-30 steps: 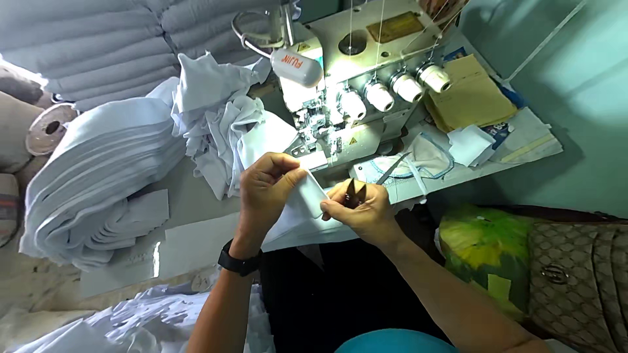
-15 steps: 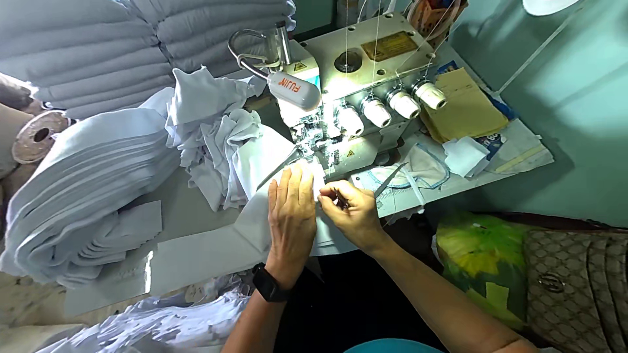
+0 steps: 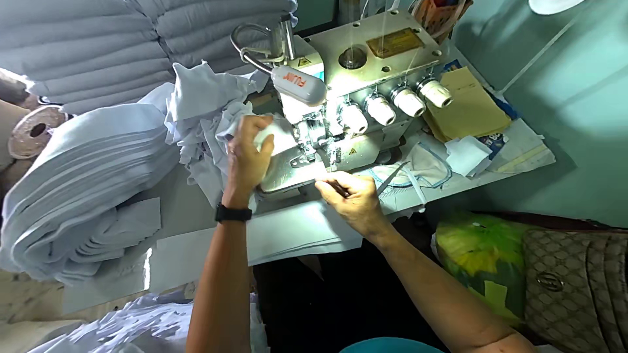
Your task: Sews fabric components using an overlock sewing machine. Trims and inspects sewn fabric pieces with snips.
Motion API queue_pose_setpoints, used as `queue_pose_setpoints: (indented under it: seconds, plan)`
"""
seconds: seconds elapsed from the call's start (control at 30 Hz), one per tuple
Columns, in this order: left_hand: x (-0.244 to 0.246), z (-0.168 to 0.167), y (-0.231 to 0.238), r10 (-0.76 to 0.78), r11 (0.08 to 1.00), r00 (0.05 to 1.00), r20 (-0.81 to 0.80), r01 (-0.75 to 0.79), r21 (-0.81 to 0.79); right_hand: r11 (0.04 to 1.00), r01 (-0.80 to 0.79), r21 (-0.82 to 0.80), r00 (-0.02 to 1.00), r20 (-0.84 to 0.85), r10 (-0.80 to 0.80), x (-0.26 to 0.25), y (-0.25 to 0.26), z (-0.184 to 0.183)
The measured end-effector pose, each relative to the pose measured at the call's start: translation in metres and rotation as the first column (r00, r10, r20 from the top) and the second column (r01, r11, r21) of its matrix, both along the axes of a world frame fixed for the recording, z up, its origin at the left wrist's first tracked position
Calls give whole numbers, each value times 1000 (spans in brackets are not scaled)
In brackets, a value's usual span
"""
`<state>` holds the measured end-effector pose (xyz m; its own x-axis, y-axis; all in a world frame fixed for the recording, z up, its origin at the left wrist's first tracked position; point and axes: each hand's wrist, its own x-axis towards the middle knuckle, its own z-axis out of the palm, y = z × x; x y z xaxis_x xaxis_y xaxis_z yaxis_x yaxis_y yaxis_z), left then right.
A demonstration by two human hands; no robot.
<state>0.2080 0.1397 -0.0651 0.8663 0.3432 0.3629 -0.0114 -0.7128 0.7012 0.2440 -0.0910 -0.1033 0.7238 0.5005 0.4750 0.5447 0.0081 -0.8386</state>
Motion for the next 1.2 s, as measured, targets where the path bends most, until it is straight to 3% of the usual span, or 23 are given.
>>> queue_pose_setpoints:
  seconds: [0.1,0.2,0.27,0.33,0.43,0.5,0.6,0.7,0.77,0.9,0.97,1.07,1.13,1.2]
  plan:
    - [-4,-13,14,40,992,990,132,-24,-121,999,-25,42,957,-289,36,2,-31,-2]
    - [-47,-8,-14,141,989,982,123,-144,14,999,42,-8,885,-464,-41,8,-66,-6]
    - [-83,-6,-40,270,963,963,29,-270,11,997,53,-61,847,-527,-77,9,-81,-10]
    - [-97,-10,-48,357,925,917,-175,-374,-71,993,30,-119,833,-546,-90,4,-87,-18]
    - [-90,-16,-27,329,894,876,-352,-409,-182,981,-10,-196,884,-459,-82,-6,-82,-27]
    - [-69,-20,-6,338,889,893,-298,-407,-209,950,-3,-314,937,-333,-107,-10,-73,-28]
    - [-63,-32,5,241,933,947,-211,-286,-217,867,-3,-498,958,-251,-140,-13,-66,-29]
    - [-94,-33,-19,188,977,966,-176,-202,-65,817,-23,-576,972,-205,-117,-9,-66,-31]
    - [-129,-35,-47,253,966,955,-156,-240,96,790,-21,-612,980,-171,-106,-9,-66,-34]
    - [-181,-73,-58,521,816,853,-46,-481,322,770,39,-637,994,-55,-96,-4,-69,-40]
    - [-204,-95,-50,560,780,829,12,-531,331,709,153,-689,987,75,-140,9,-82,-34]
    - [-222,-91,-43,488,839,871,54,-485,246,619,300,-726,946,146,-288,21,-86,-16]
    - [-229,-81,-34,434,867,898,73,-439,236,709,289,-643,953,126,-274,6,-71,-7]
    - [-242,-71,-19,440,852,895,71,-441,283,916,136,-377,991,38,-132,-10,-54,-6]
